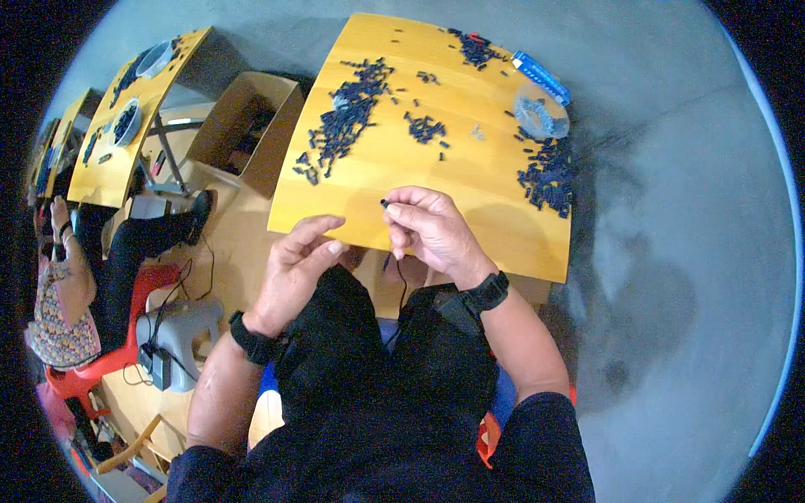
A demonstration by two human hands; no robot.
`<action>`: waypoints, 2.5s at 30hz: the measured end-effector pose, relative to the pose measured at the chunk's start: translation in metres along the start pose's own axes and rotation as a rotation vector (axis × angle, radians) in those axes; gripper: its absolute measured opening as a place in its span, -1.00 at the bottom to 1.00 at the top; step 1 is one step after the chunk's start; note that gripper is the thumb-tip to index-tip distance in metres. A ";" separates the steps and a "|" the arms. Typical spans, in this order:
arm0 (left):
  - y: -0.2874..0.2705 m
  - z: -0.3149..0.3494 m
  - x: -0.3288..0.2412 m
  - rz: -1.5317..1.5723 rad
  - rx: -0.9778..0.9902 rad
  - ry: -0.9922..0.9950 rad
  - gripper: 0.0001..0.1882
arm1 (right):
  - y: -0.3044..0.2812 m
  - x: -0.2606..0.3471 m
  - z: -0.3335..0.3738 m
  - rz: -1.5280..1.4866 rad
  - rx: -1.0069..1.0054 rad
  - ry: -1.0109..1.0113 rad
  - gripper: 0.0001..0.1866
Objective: Assembling small plastic components by hand at a workbench in a manufacturing environment.
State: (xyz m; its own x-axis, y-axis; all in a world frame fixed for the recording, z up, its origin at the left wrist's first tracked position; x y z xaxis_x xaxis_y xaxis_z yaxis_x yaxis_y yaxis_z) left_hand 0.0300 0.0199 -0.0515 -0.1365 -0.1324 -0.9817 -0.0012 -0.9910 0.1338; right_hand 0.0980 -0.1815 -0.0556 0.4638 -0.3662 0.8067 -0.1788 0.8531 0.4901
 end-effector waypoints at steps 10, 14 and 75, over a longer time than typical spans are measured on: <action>0.004 -0.004 -0.018 0.038 0.056 0.113 -0.69 | 0.047 -0.019 0.016 -0.305 0.340 0.281 -0.83; 0.002 -0.002 -0.019 0.091 0.058 0.118 -0.72 | 0.047 -0.025 0.014 -0.348 0.382 0.284 -0.83; -0.006 -0.006 0.012 -0.014 -0.007 -0.286 -0.88 | -0.182 0.110 -0.117 1.292 -0.573 -0.001 -0.79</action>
State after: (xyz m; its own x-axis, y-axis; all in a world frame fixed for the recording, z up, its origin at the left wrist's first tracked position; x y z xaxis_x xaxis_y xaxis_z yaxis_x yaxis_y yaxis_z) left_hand 0.0345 0.0237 -0.0648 -0.4108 -0.1086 -0.9052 0.0015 -0.9930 0.1185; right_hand 0.2828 -0.3340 -0.0946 0.2460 0.7782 0.5779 -0.0986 0.6132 -0.7838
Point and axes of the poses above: each hand's wrist, its own z-axis away from the middle knuckle, its own y-axis out of the palm, x = y × z, the point moved 3 cm from there along -z, towards the middle knuckle, and after that the axes turned 4 degrees about -x, right-handed, at the moved point
